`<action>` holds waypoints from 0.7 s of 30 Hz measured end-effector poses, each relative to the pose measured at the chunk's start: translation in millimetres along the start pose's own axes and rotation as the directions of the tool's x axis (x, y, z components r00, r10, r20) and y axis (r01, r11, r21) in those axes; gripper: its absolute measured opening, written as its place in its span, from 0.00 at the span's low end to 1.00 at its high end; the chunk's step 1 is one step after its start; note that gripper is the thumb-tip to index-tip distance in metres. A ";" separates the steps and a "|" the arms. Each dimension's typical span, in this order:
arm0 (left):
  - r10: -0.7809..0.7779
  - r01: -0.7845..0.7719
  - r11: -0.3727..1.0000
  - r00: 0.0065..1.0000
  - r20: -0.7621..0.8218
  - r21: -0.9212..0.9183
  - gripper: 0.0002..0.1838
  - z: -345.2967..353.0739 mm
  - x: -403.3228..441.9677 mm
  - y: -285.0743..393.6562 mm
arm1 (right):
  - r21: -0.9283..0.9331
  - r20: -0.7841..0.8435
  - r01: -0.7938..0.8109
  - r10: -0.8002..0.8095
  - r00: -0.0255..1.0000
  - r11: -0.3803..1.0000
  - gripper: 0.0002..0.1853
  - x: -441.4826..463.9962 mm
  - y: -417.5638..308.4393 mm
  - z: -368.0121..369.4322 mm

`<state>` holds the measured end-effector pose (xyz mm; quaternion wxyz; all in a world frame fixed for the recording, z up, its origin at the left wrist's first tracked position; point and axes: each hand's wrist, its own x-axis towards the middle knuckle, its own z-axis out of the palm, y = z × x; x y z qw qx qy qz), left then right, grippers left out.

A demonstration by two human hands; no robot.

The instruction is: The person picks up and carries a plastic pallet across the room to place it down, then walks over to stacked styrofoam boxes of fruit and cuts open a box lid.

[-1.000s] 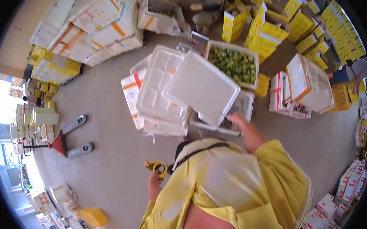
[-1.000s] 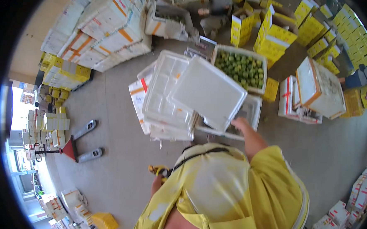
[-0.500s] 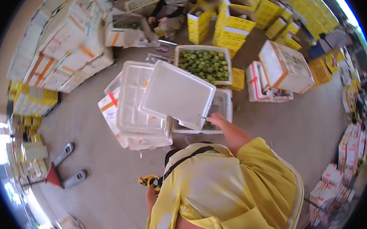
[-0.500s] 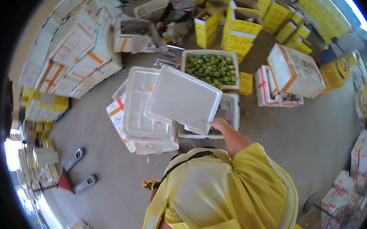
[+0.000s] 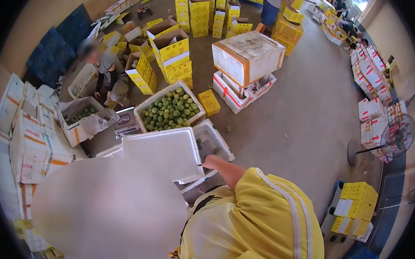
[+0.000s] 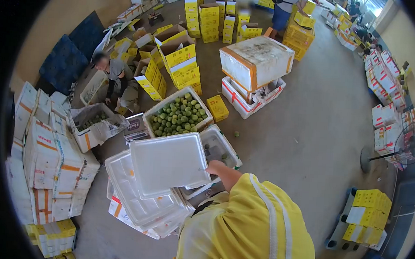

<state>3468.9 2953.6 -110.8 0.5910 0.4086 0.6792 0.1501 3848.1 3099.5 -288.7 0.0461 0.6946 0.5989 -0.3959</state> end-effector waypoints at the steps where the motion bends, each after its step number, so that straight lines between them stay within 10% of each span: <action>1: -0.010 0.010 1.000 1.000 -0.001 0.009 0.22 -6.4 5.1 -1.2 | -0.061 0.008 0.045 -0.044 0.999 0.997 0.26 1.4 5.0 3.4; 4: -0.073 0.074 0.997 0.997 -0.021 0.019 0.22 -28.1 9.4 -20.9 | 0.107 -0.068 -0.167 0.175 0.982 0.980 0.21 -31.8 -0.3 -12.6; 7: -0.224 0.216 0.974 0.962 -0.154 -0.064 0.22 -64.1 -42.6 -77.0 | -0.126 0.095 0.140 -0.129 0.987 0.982 0.21 -28.3 20.0 -5.4; 8: -0.277 0.250 0.958 0.933 -0.229 -0.141 0.22 -66.2 -65.4 -98.5 | 0.044 0.015 -0.172 0.172 0.985 0.984 0.20 -36.9 11.9 -10.3; 10: -0.411 0.293 0.892 0.841 -0.350 -0.344 0.22 -42.4 -118.3 -144.5 | 0.074 0.133 -0.198 0.187 0.973 0.977 0.23 -27.7 23.7 -14.5; 11: -0.728 0.667 0.683 0.655 -0.202 -0.298 0.21 -57.3 -79.5 -198.7 | 0.121 0.071 -0.103 0.095 0.993 0.987 0.24 -15.1 41.8 -1.1; 21: -0.774 0.588 0.631 0.525 -0.355 -0.506 0.20 10.8 -117.5 -201.8 | 0.173 0.200 0.012 -0.047 0.979 0.985 0.22 -2.1 15.2 -41.0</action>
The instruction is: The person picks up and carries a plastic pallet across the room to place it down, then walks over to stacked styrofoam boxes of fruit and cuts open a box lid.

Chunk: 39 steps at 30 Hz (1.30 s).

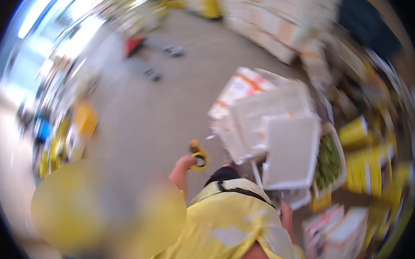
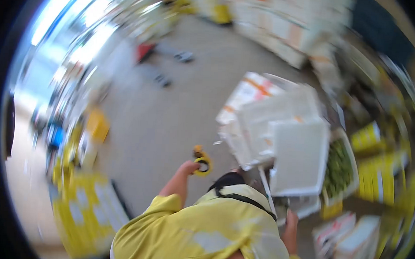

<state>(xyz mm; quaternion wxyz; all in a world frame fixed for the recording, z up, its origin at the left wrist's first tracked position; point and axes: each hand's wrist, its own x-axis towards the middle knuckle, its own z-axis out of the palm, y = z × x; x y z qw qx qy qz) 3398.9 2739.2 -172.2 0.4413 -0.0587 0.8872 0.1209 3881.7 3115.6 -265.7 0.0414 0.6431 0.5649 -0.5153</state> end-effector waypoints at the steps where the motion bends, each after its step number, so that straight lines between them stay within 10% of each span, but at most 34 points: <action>1: -0.068 0.068 0.998 0.997 -0.023 0.017 0.21 2.2 -5.0 -10.3 | -0.126 0.165 0.171 -0.149 0.975 0.977 0.21 -1.6 -16.6 -8.6; 3: -0.198 0.198 0.976 0.980 0.017 -0.091 0.20 -5.0 -34.0 -20.8 | -0.265 0.190 0.049 0.002 0.982 0.963 0.19 32.6 -23.3 -11.1; 4: -0.238 0.239 0.962 0.971 0.029 -0.130 0.19 -5.8 -42.7 -30.3 | -0.542 0.162 0.354 -0.318 0.934 0.763 0.17 98.7 27.7 -8.8; 6: -0.276 0.262 0.925 0.961 -0.012 -0.274 0.19 2.8 -48.2 -68.4 | -0.553 0.214 0.466 -0.423 0.880 0.691 0.16 188.8 65.4 -9.6; 7: -0.307 0.270 0.893 0.951 -0.049 -0.360 0.19 13.4 -47.6 -91.3 | -0.257 0.232 -0.088 0.150 0.961 0.962 0.17 141.9 -11.2 -8.5; 9: -0.350 0.260 0.780 0.935 -0.053 -0.569 0.19 14.8 -46.5 -134.0 | -0.417 0.229 0.054 0.047 0.972 0.907 0.16 25.8 -162.5 -1.9; 16: -0.649 -0.069 0.158 0.745 -0.157 -0.985 0.17 -25.4 -136.5 -283.2 | -0.391 0.367 0.171 -0.018 0.930 0.904 0.16 94.9 -274.3 63.7; 20: -0.798 -0.374 -0.101 0.584 -0.149 -0.922 0.16 -40.1 -245.8 -352.1 | -0.453 0.485 0.320 -0.071 0.871 0.832 0.13 82.7 -324.3 114.8; 27: -0.948 -0.591 -0.143 0.313 -0.063 -0.794 0.19 -27.0 -436.7 -426.0 | -0.486 0.605 0.470 -0.104 0.789 0.737 0.13 65.5 -347.4 169.0; 35: -0.978 -0.658 -0.194 0.184 0.095 -0.728 0.24 23.2 -496.4 -477.4 | -0.520 0.654 0.599 -0.168 0.738 0.609 0.15 70.5 -335.4 163.3; 37: -0.929 -0.831 -0.112 0.282 -0.240 -0.544 0.20 50.0 -462.2 -480.2 | -0.529 0.536 0.455 -0.133 0.833 0.716 0.15 87.9 -313.9 130.0; 38: -0.939 -0.897 -0.072 0.209 -0.273 -0.437 0.19 56.0 -423.7 -483.6 | -0.534 0.490 0.432 -0.151 0.859 0.727 0.14 98.3 -302.1 119.7; 39: -0.903 -0.837 -0.190 0.354 -0.243 -0.513 0.20 58.7 -388.6 -498.8 | -0.530 0.468 0.499 -0.254 0.846 0.685 0.17 93.3 -293.9 113.7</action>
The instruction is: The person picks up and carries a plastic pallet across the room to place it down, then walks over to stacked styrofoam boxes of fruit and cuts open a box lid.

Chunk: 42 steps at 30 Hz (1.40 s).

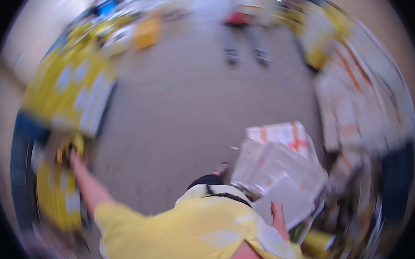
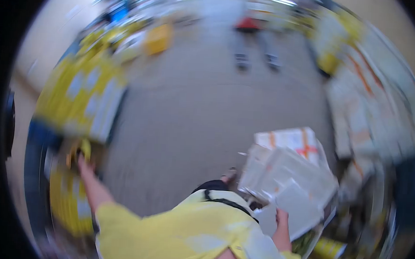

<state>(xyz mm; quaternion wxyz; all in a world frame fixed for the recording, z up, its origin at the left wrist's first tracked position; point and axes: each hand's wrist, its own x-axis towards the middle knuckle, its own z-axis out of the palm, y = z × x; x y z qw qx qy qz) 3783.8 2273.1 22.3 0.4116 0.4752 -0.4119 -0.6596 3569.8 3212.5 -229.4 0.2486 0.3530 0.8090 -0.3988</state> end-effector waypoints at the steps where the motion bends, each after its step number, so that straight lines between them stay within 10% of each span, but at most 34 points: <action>1: 0.002 -0.003 0.997 1.000 0.014 0.078 0.21 10.5 9.0 -34.2 | -0.031 -0.019 -0.015 0.015 1.000 0.999 0.17 -1.8 12.1 -1.4; 2: 0.139 -0.146 0.988 0.982 0.130 0.051 0.25 64.7 -73.1 -53.6 | -0.286 -0.013 0.079 -0.086 0.996 0.955 0.20 27.7 54.1 5.9; 4: -0.212 0.153 0.910 0.970 0.118 0.385 0.26 79.4 -50.9 -121.9 | -0.015 -0.033 -0.131 0.130 0.991 0.991 0.24 -18.1 45.1 -3.0; 6: -0.704 0.373 0.593 0.671 0.235 0.713 0.24 104.3 -23.9 -193.8 | 0.100 -0.096 -0.163 0.172 0.980 0.982 0.22 -50.5 50.5 -10.1; 10: -0.850 -0.056 0.051 0.522 0.073 0.997 0.29 234.3 -116.9 -314.2 | 0.150 -0.259 -0.125 0.161 0.952 0.981 0.23 -94.4 96.0 -3.3; 13: -0.782 -0.581 -0.016 0.514 0.352 0.813 0.16 327.6 -203.4 -377.2 | 0.189 -0.351 -0.237 0.291 0.890 0.953 0.24 -135.8 122.6 -0.8; 15: -0.788 -0.945 -0.026 0.219 0.575 0.325 0.22 379.0 -245.2 -408.9 | 0.245 -0.353 -0.367 0.435 0.828 0.897 0.24 -166.9 142.1 6.7; 22: -0.768 -0.994 -0.106 0.068 0.637 -0.021 0.29 444.2 -406.8 -392.0 | 0.492 -0.333 -0.557 0.736 0.590 0.669 0.26 -266.9 230.5 92.3; 26: -0.853 -0.956 -0.255 0.151 0.500 -0.146 0.28 437.0 -379.2 -420.6 | 0.568 -0.257 -0.562 0.778 0.573 0.602 0.25 -278.0 305.7 201.7; 28: -0.876 -0.943 -0.281 0.176 0.449 -0.179 0.22 425.4 -340.4 -430.5 | 0.111 -0.403 -0.544 0.538 0.740 0.832 0.22 -265.2 349.9 270.2; 29: -0.919 -0.954 -0.202 0.106 0.381 -0.223 0.20 418.2 -322.9 -429.4 | 0.122 -0.410 -0.547 0.544 0.732 0.828 0.22 -301.0 321.3 255.3; 30: -0.951 -0.957 -0.129 0.045 0.306 -0.259 0.18 409.3 -298.3 -420.1 | 0.656 0.016 -0.639 0.840 0.543 0.401 0.20 -307.7 266.8 226.9; 31: -0.938 -0.816 0.056 -0.241 0.249 -0.576 0.13 400.3 -270.9 -412.0 | 0.663 0.014 -0.634 0.839 0.544 0.399 0.20 -313.8 249.0 220.3; 35: -0.548 -0.749 0.388 -0.656 0.519 -0.537 0.15 337.7 -212.9 -357.7 | 0.663 0.045 -0.598 0.772 0.634 0.451 0.19 -282.9 224.1 192.5; 36: -0.728 -0.866 0.298 -0.479 0.491 -0.402 0.16 333.4 -210.6 -347.5 | 0.636 -0.006 -0.559 0.727 0.686 0.532 0.20 -271.8 220.4 185.4; 38: -0.744 -0.892 0.259 -0.429 0.512 -0.370 0.16 330.4 -210.3 -347.2 | 0.401 -0.354 -0.341 0.487 0.799 0.850 0.20 -239.1 222.0 169.3; 42: -0.805 -0.966 0.141 -0.239 0.542 -0.217 0.16 327.0 -206.9 -350.3 | 0.506 -0.267 -0.444 0.624 0.735 0.739 0.19 -179.7 176.2 92.2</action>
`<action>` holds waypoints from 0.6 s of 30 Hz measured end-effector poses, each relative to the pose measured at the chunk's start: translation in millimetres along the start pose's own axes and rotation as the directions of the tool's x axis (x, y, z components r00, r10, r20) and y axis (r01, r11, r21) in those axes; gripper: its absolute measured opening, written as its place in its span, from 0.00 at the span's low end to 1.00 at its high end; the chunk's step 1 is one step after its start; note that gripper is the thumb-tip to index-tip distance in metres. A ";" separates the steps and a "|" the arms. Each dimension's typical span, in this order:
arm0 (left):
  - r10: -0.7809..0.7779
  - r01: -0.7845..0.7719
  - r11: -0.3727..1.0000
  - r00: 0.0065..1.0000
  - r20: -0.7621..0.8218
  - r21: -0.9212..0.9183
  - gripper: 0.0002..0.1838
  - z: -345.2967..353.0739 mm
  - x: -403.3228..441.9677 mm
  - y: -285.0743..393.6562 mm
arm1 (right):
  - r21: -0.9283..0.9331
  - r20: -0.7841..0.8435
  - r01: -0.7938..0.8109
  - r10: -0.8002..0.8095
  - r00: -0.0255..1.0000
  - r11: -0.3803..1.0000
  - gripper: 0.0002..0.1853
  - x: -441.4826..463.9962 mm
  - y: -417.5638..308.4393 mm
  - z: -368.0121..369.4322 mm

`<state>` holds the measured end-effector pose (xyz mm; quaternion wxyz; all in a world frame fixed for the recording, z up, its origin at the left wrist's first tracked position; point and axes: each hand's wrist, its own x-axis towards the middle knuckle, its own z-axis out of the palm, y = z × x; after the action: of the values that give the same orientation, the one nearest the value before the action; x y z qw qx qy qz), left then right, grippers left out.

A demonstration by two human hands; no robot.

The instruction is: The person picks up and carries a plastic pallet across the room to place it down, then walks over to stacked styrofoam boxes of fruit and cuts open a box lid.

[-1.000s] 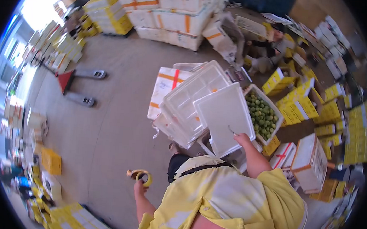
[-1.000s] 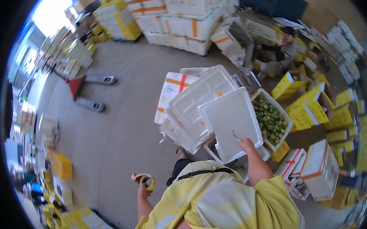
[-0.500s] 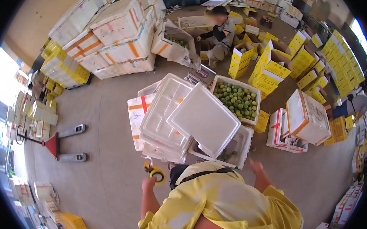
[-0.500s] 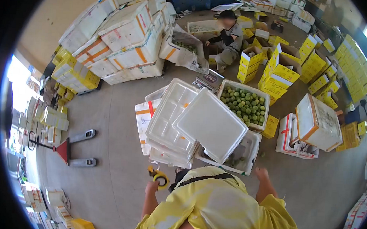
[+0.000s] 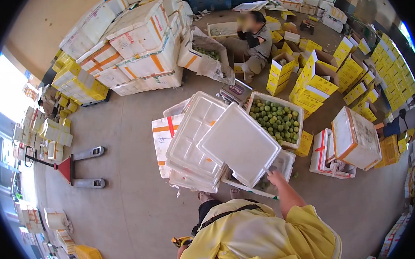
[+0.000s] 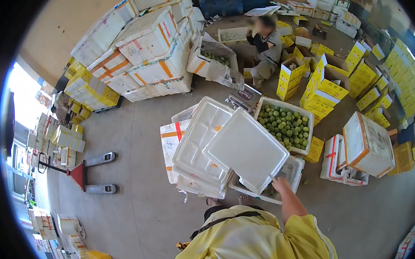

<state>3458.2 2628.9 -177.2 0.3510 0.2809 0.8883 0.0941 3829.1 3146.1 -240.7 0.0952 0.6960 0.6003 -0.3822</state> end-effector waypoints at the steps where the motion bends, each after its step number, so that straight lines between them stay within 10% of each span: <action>1: -0.048 0.048 0.999 0.999 0.003 -0.016 0.16 2.1 0.4 -2.7 | -0.047 -0.046 0.065 -0.067 0.997 0.997 0.19 9.0 -22.0 -2.6; 8: -0.375 0.380 0.921 0.925 0.068 -0.090 0.18 8.5 -0.9 -1.5 | 0.037 -0.034 0.292 -0.291 0.956 0.956 0.16 7.2 -134.2 -9.9; 10: -0.718 0.577 0.360 0.673 0.177 -0.733 0.19 -7.5 2.0 39.2 | -0.022 0.015 0.326 -0.325 0.945 0.945 0.18 -2.6 -138.8 -3.8; 15: -0.691 0.555 0.389 0.704 0.165 -0.736 0.19 -27.6 15.0 67.4 | -0.154 0.058 0.289 -0.284 0.957 0.945 0.18 -17.5 -100.3 -0.5; 17: -0.360 0.309 0.875 0.930 -0.075 -0.372 0.19 -23.2 20.9 56.8 | -0.180 0.050 0.207 -0.201 0.978 0.962 0.19 -17.1 -65.3 -3.2; 18: -0.352 0.319 0.912 0.932 -0.090 -0.257 0.19 -21.9 24.7 55.0 | -0.176 0.041 0.195 -0.191 0.981 0.965 0.19 -15.4 -46.1 -5.4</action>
<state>3452.5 2688.8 -155.1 0.3325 0.0728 0.9271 0.1569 3789.7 3149.6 -212.0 0.1269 0.6182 0.6960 -0.3424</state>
